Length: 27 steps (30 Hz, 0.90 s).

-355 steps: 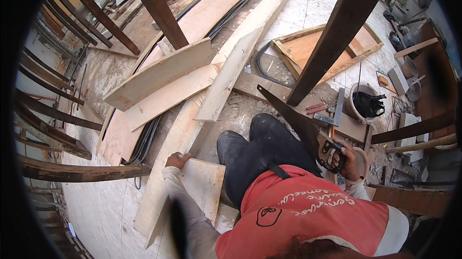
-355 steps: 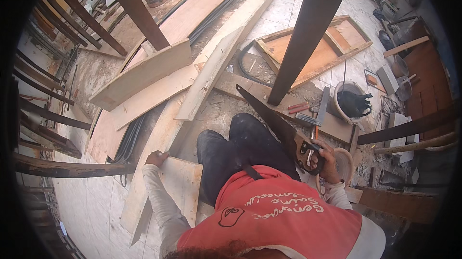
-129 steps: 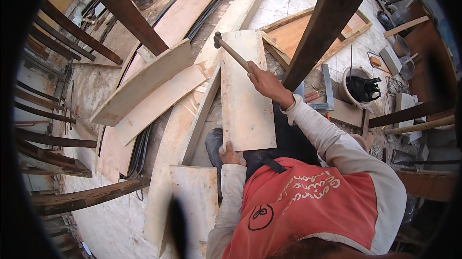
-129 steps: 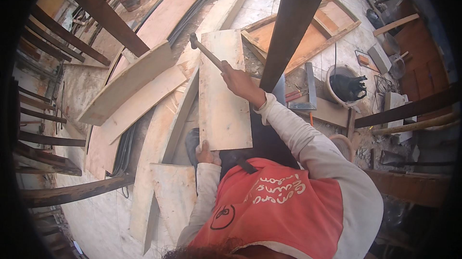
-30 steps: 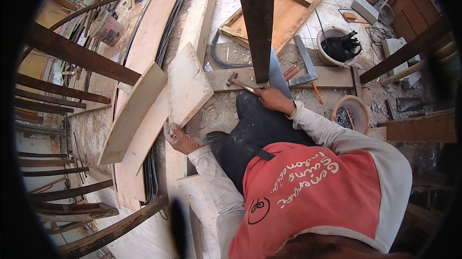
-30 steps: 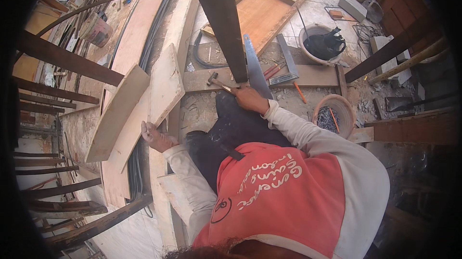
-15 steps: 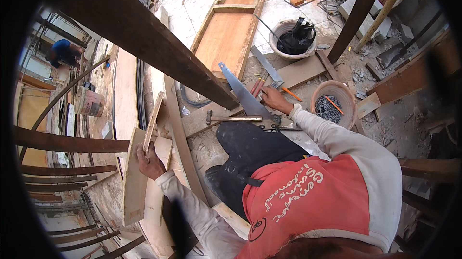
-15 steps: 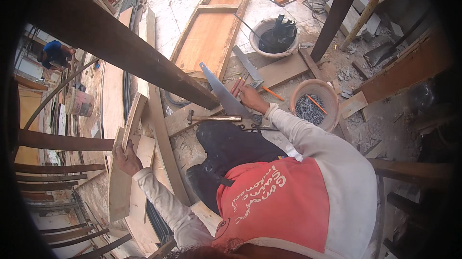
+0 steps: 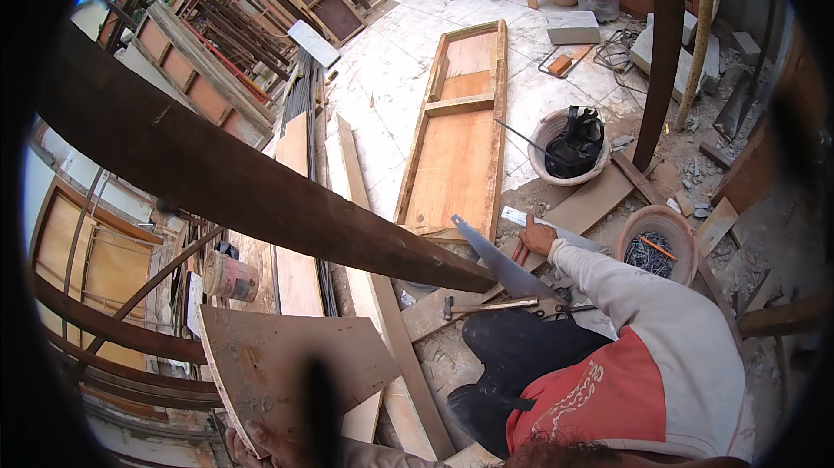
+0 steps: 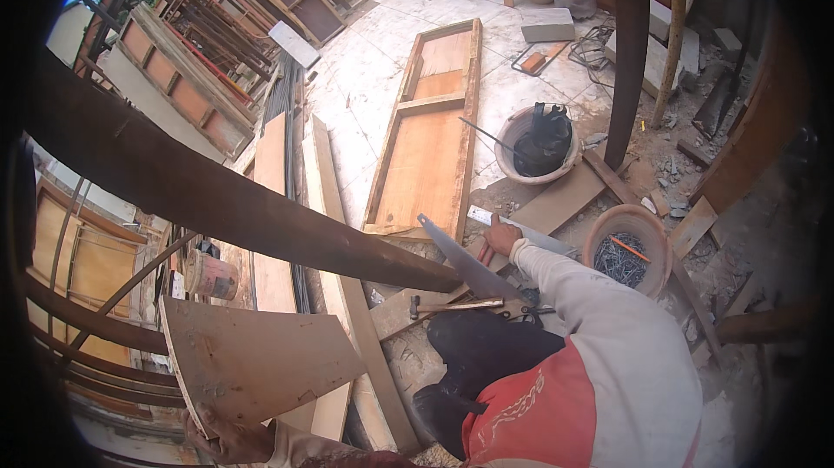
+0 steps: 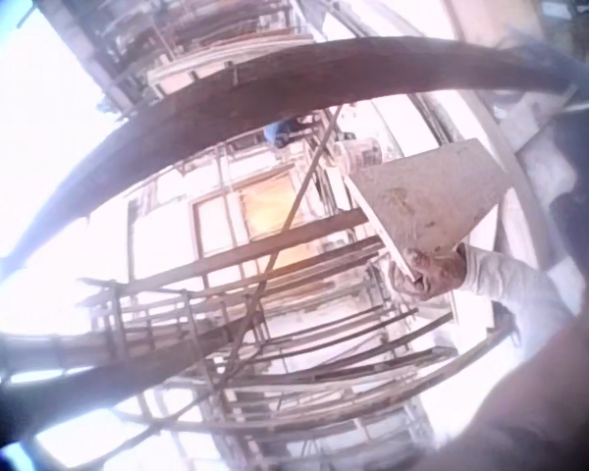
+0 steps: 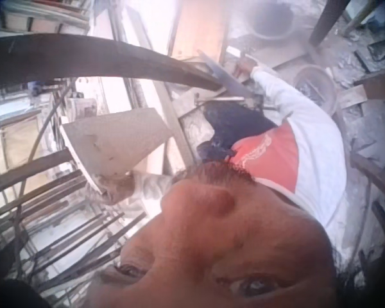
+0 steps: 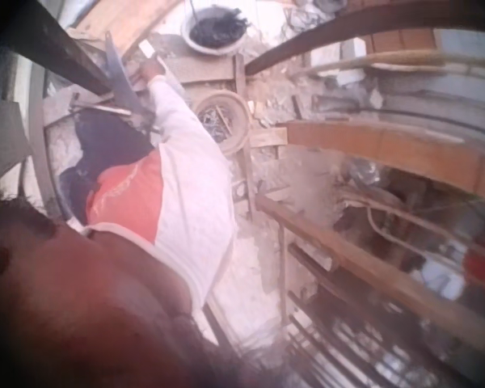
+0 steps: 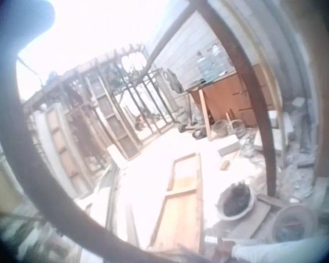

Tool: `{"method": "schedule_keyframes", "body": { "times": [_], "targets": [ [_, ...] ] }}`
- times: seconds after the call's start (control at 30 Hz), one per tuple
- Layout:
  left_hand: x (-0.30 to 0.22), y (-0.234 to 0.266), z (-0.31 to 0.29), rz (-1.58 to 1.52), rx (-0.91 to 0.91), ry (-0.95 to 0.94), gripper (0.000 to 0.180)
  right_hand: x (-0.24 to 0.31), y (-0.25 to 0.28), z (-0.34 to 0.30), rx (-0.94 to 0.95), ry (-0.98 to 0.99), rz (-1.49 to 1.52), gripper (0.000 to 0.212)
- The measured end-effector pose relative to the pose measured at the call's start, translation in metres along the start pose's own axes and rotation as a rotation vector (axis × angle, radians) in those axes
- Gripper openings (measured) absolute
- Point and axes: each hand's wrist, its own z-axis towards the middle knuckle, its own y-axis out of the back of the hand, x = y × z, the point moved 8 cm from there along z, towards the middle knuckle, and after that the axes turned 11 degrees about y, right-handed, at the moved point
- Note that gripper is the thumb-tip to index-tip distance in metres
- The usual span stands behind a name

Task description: The person prepares wooden boards by using a saw to cut a notch, hammering nails into the boards, and using pliers to pull out or adjust nails.

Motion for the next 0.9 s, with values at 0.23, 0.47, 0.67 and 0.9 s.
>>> {"method": "schedule_keyframes", "body": {
  "times": [0.23,0.47,0.67,0.9],
  "targets": [
    [0.037,0.034,-0.069,0.372,0.099,-0.157,0.042,0.0,0.0,0.014,-0.097,-0.137,-0.05,0.077],
    [0.057,0.008,-0.135,-0.035,0.111,0.428,0.031,-0.017,0.019,-0.005,-0.358,-0.175,0.247,0.076],
    [0.071,0.017,-0.159,-0.026,0.062,0.646,0.037,-0.028,0.03,-0.041,-0.38,-0.044,0.993,0.047],
    [0.14,0.005,-0.15,0.037,0.415,0.414,0.039,0.015,0.117,-0.057,-0.417,0.134,1.242,0.048]
  ]
}}
